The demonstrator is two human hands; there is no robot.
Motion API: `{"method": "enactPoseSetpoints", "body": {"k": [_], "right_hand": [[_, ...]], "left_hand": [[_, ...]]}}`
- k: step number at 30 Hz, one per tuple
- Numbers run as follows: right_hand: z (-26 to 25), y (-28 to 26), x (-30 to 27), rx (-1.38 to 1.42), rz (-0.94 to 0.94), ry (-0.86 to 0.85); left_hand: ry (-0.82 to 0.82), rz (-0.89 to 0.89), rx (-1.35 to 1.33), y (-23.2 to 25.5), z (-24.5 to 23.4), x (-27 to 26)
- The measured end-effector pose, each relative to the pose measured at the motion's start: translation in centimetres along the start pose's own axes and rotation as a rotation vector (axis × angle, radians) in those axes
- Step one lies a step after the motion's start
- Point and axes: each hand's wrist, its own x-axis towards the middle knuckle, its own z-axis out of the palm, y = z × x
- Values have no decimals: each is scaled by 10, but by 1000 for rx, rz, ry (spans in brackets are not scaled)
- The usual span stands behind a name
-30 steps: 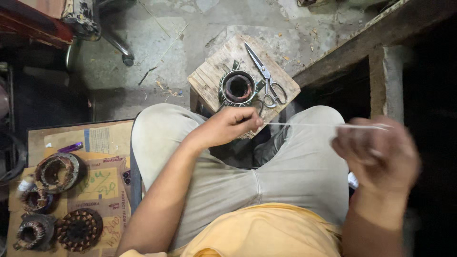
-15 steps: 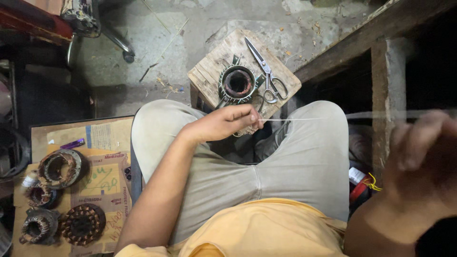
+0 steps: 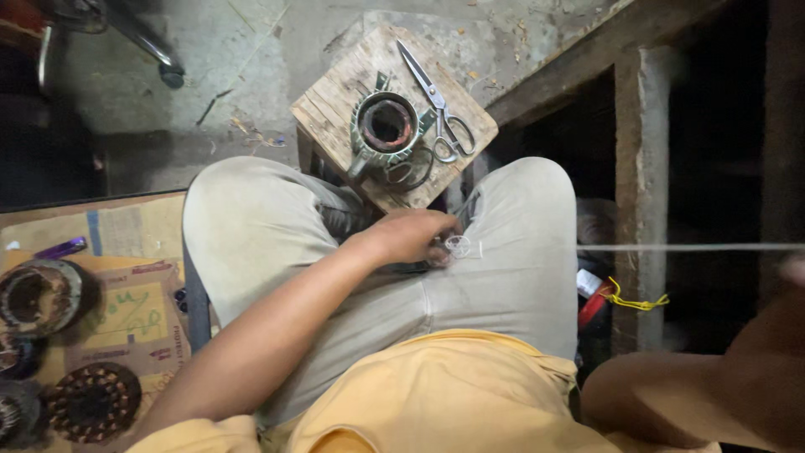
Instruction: The person sits on the floor and works on a motor stator, using scissors to cut and tie white string around the copper windings. They also use a screwdriver to adjust the component and handle a roll of string.
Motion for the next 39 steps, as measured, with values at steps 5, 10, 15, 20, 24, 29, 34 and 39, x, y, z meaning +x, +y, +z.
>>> {"method": "enactPoseSetpoints", "body": {"k": [5,10,15,20,24,29,34,39], "right_hand": [[-3,-13,-6,-57,-5,20],[0,-16,0,-91,-18,33],[6,-16,-2,-125,-18,43],[17,-14,3,-149,-23,38],[21,-15,6,-259,-48,46],[36,-20,14,-636,-181,31],[89,-38,37,-1196,-464,-90],[123,-41,55,-1486,-513,-133]], "left_hand": [[28,-34,109,-9,15,9],[1,-223,390,-36,27,16],[-96,-647,685,-78,22,17],[-84,-847,680,-92,5,2],[20,-851,574,-64,-26,-11],[342,-683,268,-7,-79,-71],[868,-688,290,1,-125,-145],[1202,-503,-166,-54,-235,-232]]}}
